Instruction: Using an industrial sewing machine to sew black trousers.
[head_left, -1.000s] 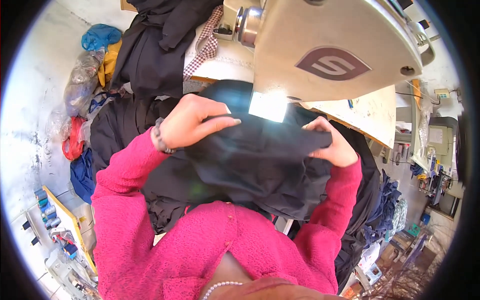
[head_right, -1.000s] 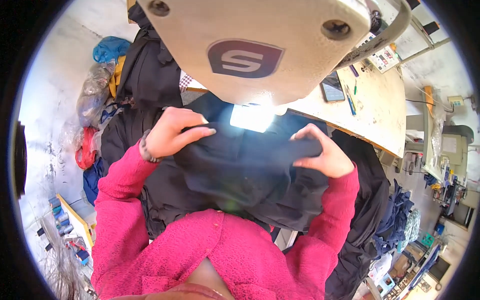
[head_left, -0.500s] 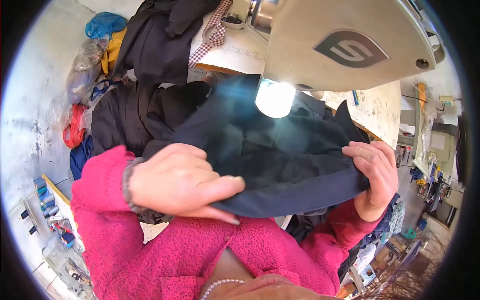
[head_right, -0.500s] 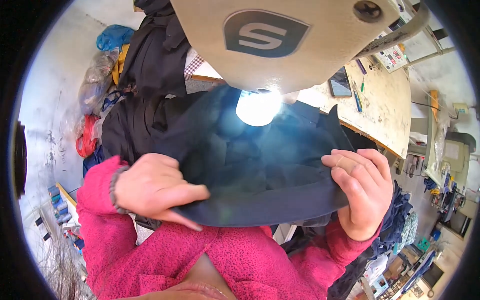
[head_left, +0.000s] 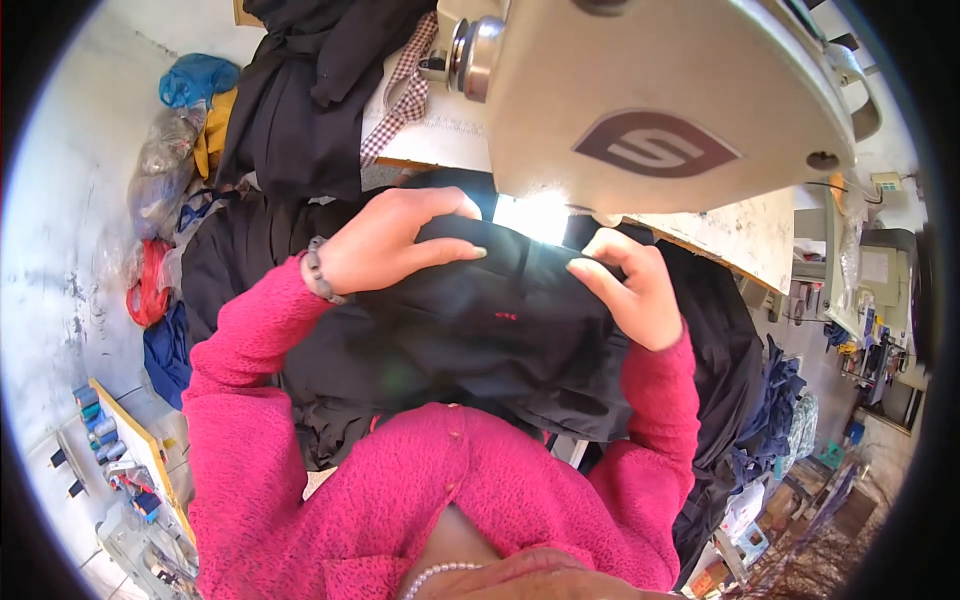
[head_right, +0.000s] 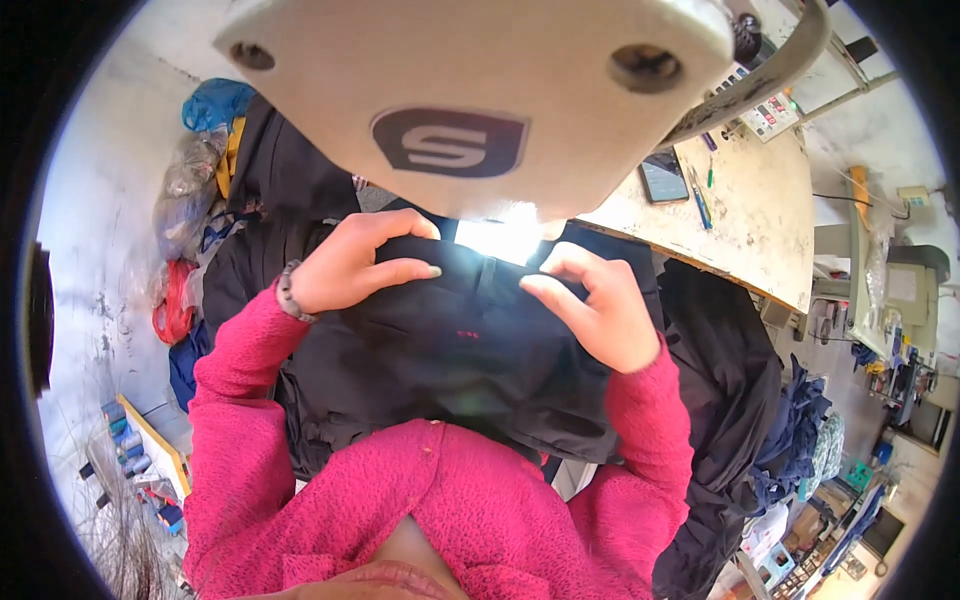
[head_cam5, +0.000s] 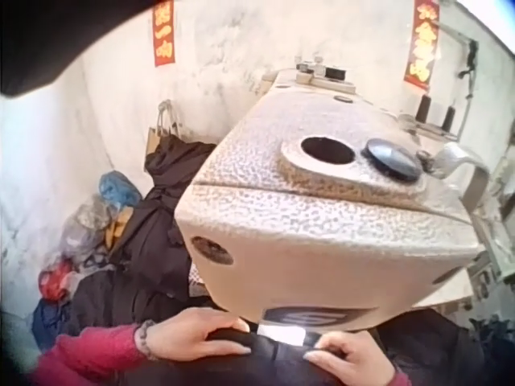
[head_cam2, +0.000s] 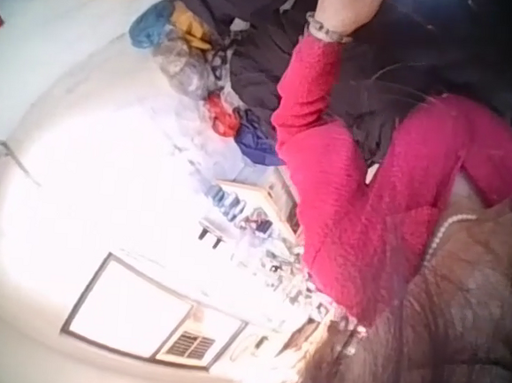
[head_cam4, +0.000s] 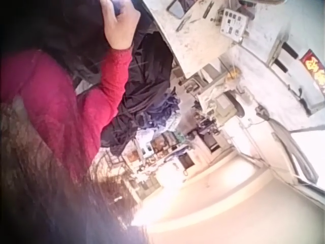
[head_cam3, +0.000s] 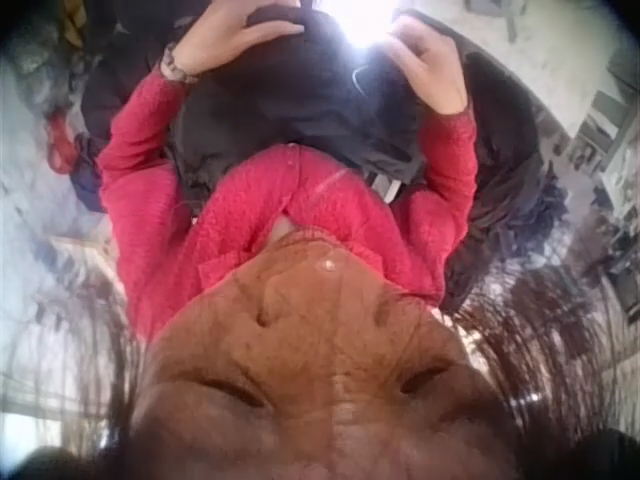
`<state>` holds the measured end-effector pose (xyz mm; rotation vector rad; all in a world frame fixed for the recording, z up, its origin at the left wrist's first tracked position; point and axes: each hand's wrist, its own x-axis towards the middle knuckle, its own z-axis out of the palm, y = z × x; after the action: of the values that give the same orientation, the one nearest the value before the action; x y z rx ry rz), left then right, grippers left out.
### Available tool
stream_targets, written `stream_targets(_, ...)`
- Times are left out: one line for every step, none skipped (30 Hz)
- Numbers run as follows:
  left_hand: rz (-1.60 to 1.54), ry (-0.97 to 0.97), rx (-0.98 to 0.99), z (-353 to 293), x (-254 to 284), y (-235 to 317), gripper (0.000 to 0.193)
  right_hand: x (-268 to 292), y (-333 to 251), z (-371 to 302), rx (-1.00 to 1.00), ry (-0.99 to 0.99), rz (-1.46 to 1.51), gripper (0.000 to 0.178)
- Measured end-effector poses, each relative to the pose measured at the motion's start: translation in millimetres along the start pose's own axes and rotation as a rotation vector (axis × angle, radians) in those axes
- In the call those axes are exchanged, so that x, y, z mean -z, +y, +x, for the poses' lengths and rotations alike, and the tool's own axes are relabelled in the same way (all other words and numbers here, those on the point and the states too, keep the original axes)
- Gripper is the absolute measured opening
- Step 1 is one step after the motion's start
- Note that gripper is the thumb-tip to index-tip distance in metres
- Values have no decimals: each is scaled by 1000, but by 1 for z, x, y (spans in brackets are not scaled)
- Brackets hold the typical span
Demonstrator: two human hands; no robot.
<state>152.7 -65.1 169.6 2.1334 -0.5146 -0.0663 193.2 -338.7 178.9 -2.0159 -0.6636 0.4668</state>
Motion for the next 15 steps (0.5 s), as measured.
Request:
stream_targets(13,-61,70,4,-1,0,23,-3,10,4,-5,16,7,15)
stream_targets(26,-121,138,7,-1,0,24,-7,16,7,1,21,5,15)
stream_targets(-23,-100,157,8,-5,-3,22,-13,21,10,-2,99,66,13)
stream_targets(-16,-96,155,9,-9,-10,22,-18,28,13,-1,173,130,11)
stream_targets(-190,-71,166,10,-14,-22,22,-20,38,15,-13,156,192,14)
stream_targets(-364,-47,176,11,-19,-32,23,-21,41,16,-8,156,192,14)
stream_targets(-436,-96,205,13,-20,-38,22,-22,43,16,-24,168,196,15)
stream_targets(-434,-95,205,13,-22,-41,22,-23,45,15,-40,180,200,18)
stream_targets(-517,-91,225,15,-25,-42,22,-24,44,16,-31,211,197,16)
stream_targets(-600,-91,245,15,-26,-42,22,-24,44,16,-32,213,199,16)
stream_targets(-599,-94,246,16,-26,-41,22,-24,44,17,-7,236,196,16)
stream_targets(-627,-81,275,16,-26,-40,22,-24,44,18,18,258,193,15)
stream_targets(-655,-67,303,17,-26,-39,22,-24,46,19,17,259,194,15)
stream_targets(-655,-68,304,18,-26,-38,22,-23,48,19,4,263,166,15)
stream_targets(-649,-62,314,18,-25,-38,22,-23,50,20,-9,267,138,14)
